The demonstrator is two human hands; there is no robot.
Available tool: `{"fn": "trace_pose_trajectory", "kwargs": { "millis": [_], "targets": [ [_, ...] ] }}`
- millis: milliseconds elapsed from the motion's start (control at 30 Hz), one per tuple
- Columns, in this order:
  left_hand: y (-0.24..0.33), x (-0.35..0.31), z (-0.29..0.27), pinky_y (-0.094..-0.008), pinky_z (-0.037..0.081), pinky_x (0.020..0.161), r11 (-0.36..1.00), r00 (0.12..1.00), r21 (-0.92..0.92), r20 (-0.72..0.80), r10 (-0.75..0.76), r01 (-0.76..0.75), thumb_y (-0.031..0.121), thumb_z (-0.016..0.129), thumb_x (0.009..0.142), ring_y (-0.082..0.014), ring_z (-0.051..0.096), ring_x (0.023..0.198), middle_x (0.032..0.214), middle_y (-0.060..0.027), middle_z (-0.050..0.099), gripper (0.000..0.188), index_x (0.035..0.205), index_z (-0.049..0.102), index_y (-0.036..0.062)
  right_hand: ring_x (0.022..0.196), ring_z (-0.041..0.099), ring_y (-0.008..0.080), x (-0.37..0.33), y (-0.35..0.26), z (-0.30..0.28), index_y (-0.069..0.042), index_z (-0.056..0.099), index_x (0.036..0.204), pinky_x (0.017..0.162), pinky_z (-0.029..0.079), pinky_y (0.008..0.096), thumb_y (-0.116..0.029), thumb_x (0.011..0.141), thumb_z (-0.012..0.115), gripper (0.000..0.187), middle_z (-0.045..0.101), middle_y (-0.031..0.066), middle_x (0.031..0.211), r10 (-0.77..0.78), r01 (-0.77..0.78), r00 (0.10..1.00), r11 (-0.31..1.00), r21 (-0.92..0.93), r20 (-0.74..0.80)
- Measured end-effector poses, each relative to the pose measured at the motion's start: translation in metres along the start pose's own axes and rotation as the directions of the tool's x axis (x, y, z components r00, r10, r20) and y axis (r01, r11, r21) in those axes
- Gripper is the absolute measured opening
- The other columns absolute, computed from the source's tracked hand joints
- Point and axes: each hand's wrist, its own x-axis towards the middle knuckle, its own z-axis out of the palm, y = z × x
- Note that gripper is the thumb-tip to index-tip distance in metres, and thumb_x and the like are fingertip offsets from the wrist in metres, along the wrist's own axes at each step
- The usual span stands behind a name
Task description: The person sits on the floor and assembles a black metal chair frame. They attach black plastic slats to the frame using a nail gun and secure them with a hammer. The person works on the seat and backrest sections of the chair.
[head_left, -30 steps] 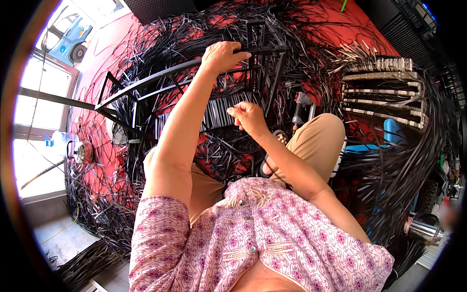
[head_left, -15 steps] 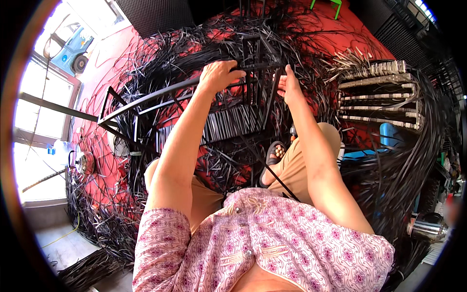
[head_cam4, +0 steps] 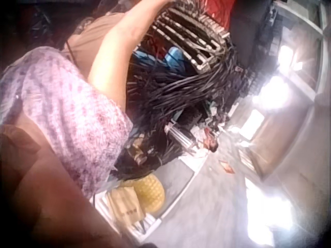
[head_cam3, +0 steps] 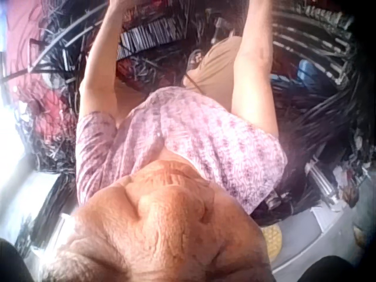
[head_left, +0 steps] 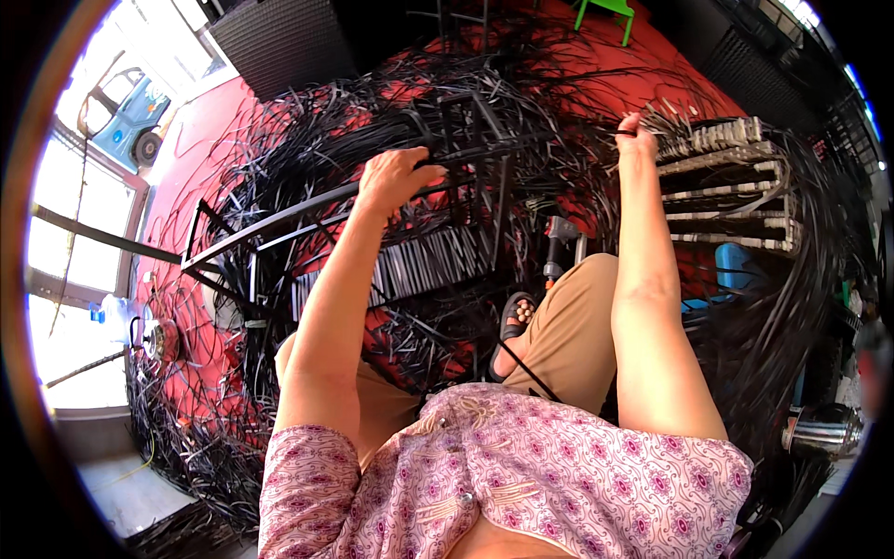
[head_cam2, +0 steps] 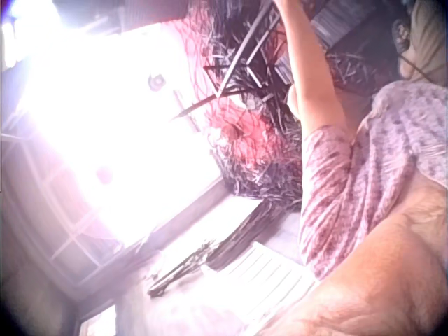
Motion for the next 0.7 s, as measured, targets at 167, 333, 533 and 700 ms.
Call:
{"fn": "trace_pose_trajectory", "kwargs": {
  "millis": [167, 333, 533, 700],
  "targets": [
    [-0.012, 0.003, -0.004, -0.0472, 0.047, 0.073, 0.997, 0.999, 0.070, -0.011, -0.038, 0.039, 0.051, 0.063, 0.082, -0.0381, 0.064, 0.085, 0.081, -0.0185, 0.067, 0.045, 0.088, 0.068, 0.0071, 0.067, 0.061, 0.0197, -0.053, -0.039, 0.019, 0.000, 0.050, 0.115, 0.056, 0.049, 0.0299, -0.023, 0.105, 0.039, 0.027, 0.066, 0.0126, 0.088, -0.189, 0.266, 0.938, 0.929, -0.257, 0.290],
    [-0.002, 0.011, -0.002, -0.0468, 0.047, 0.071, 0.999, 1.000, 0.042, -0.007, -0.017, 0.017, 0.049, 0.064, 0.082, -0.0391, 0.064, 0.080, 0.075, -0.0188, 0.065, 0.043, 0.087, 0.066, 0.0056, 0.062, 0.060, 0.0206, -0.049, -0.119, 0.025, 0.004, 0.053, 0.100, 0.053, 0.048, 0.0301, -0.032, 0.106, 0.037, 0.040, 0.065, 0.0120, 0.077, -0.213, 0.283, 0.931, 0.933, -0.220, 0.295],
    [-0.009, 0.010, -0.012, -0.0430, 0.046, 0.068, 0.998, 0.997, 0.063, 0.070, -0.016, 0.012, 0.052, 0.065, 0.082, -0.0330, 0.064, 0.073, 0.071, -0.0158, 0.064, 0.049, 0.083, 0.065, 0.0030, 0.045, 0.037, 0.0099, -0.092, -0.125, 0.028, -0.011, 0.056, 0.094, 0.039, 0.024, 0.0250, -0.042, 0.103, 0.042, 0.035, 0.053, 0.0000, 0.065, -0.341, 0.448, 0.888, 0.794, -0.412, 0.308],
    [-0.017, 0.028, -0.009, -0.0328, 0.047, 0.067, 0.912, 0.963, -0.354, 0.239, -0.128, 0.209, 0.068, 0.045, 0.091, -0.0151, 0.057, 0.067, 0.079, -0.0068, 0.064, 0.072, 0.089, 0.069, 0.0001, 0.047, 0.032, 0.0073, -0.193, -0.084, 0.038, -0.009, 0.063, 0.110, 0.042, 0.026, 0.0233, -0.037, 0.105, 0.038, 0.039, 0.043, -0.0016, 0.063, 0.289, 0.132, 0.549, 0.897, -0.423, 0.784]
  ]
}}
